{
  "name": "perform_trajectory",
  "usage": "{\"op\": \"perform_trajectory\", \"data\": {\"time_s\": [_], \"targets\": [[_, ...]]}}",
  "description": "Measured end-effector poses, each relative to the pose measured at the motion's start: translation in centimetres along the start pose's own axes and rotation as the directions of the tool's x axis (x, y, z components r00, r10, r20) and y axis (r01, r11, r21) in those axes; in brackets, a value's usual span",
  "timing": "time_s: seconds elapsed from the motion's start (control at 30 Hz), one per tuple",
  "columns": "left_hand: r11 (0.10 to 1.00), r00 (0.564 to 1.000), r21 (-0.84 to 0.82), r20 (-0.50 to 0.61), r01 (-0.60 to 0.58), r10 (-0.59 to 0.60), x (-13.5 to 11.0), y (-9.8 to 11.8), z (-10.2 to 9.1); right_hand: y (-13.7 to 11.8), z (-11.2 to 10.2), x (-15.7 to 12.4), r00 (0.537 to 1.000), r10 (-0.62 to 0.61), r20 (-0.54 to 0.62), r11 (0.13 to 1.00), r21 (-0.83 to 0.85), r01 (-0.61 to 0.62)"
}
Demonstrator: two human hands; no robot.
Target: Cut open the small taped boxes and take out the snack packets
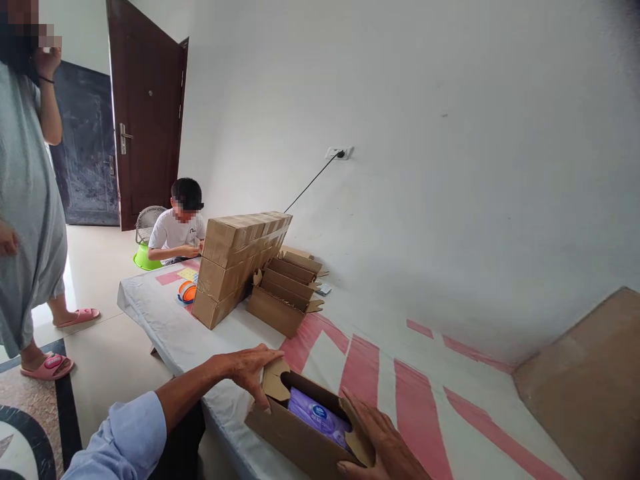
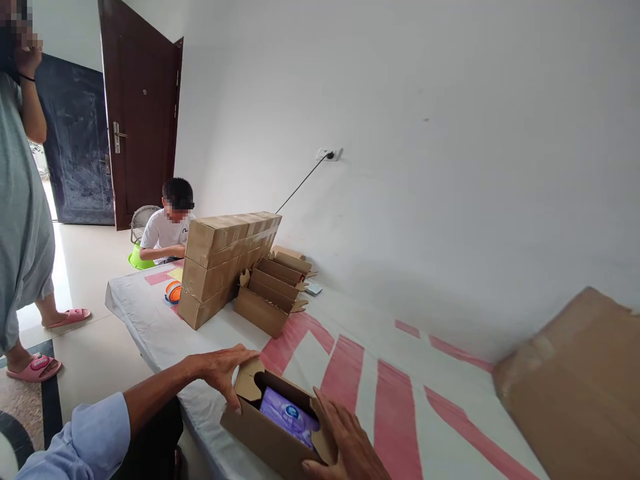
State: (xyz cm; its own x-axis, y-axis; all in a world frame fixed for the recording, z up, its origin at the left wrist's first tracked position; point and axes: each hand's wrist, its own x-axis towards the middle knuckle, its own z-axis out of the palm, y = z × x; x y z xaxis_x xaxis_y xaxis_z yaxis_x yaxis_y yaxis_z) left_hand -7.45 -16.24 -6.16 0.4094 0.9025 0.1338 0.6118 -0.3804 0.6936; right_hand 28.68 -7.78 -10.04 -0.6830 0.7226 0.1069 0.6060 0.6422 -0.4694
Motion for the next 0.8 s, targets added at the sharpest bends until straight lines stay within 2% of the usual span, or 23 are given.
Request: {"op": "perform_trajectory", "data": {"time_s": [0.07,0.17,0.23,0.33,0.4,0.5,0.67,0.73,0.8], "targets": [[0.999,1.000,-0.033,0.021,0.005,-0.004,0.2,0.0,0.2,-0.1,-0.1,-0.5,1.000,0.015,-0.003,1.000,0.011,-0.015],[0.991,1.000,-0.132,0.013,0.017,-0.015,-0.3,0.2,0.2,-1.7,-1.2,-1.5,0.999,0.031,0.043,0.994,0.105,-0.036],[0.982,0.999,-0.188,0.011,0.036,-0.035,-0.6,0.0,-0.5,-2.9,-2.4,-2.0,0.997,0.055,0.044,0.971,0.229,-0.064],[0.961,0.996,-0.268,0.067,0.074,-0.058,-0.1,-0.8,-2.4,-3.6,-4.0,-1.8,0.994,0.099,0.041,0.909,0.403,-0.107],[0.962,0.992,-0.260,0.114,0.089,-0.061,0.6,-1.0,-3.4,-3.5,-4.4,-1.7,0.990,0.125,0.058,0.870,0.474,-0.138],[0.969,0.979,-0.208,0.178,0.134,-0.097,1.0,-0.2,-4.0,-3.2,-3.8,-1.7,0.992,0.120,0.042,0.820,0.559,-0.123],[0.976,0.972,-0.107,0.161,0.192,-0.173,0.9,1.8,-4.5,-2.8,-2.6,-2.1,0.992,0.081,-0.096,0.810,0.587,-0.009],[0.971,0.962,-0.087,0.185,0.222,-0.203,1.1,2.6,-5.1,-3.0,-3.0,-2.2,0.991,0.090,-0.098,0.807,0.590,-0.015],[0.970,0.960,-0.041,0.162,0.238,-0.229,1.7,3.7,-5.5,-3.7,-3.7,-2.1,0.990,0.116,-0.077,0.802,0.595,-0.048]]}}
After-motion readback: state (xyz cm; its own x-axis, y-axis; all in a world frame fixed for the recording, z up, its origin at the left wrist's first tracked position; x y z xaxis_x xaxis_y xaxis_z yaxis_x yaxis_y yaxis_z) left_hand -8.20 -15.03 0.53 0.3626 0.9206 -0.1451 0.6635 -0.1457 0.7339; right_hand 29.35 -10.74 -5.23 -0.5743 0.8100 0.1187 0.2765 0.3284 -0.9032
